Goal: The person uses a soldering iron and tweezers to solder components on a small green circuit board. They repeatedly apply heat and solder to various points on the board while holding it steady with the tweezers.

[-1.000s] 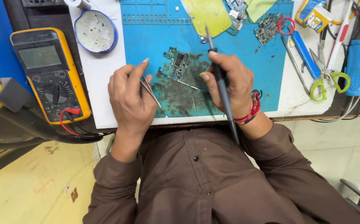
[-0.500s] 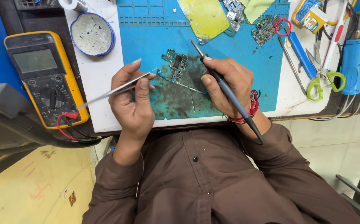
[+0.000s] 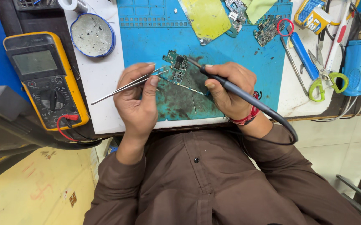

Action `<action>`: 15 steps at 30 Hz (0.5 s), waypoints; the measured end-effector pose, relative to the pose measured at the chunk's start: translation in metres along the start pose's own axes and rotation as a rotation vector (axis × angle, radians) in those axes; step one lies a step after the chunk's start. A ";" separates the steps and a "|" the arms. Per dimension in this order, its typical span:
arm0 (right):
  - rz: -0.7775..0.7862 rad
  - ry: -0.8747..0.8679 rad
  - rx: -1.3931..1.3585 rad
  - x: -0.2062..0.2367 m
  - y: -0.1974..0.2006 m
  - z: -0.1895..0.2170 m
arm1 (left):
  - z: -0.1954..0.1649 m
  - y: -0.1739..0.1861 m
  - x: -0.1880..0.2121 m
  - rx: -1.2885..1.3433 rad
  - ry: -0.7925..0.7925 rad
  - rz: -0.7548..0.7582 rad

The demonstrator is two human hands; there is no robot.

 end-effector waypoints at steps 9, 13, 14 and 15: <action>0.019 -0.037 -0.012 0.005 -0.001 -0.003 | 0.003 -0.014 -0.001 -0.188 -0.020 0.009; 0.034 -0.039 -0.028 0.006 -0.002 -0.001 | 0.000 -0.017 0.000 -0.279 -0.034 0.012; 0.034 -0.038 -0.031 0.006 -0.002 -0.001 | -0.001 -0.018 0.000 -0.300 -0.033 0.014; 0.033 -0.035 -0.032 0.006 -0.002 -0.001 | -0.002 -0.019 0.000 -0.304 -0.043 0.018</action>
Point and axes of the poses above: each hand's wrist, its own x-axis away from the middle knuckle, its own y-axis out of the back of the hand, z = x × y, the point moved 10 cm from there along -x, towards the middle knuckle, and after that the axes turned 8 degrees about -z, right-handed, at the moved point
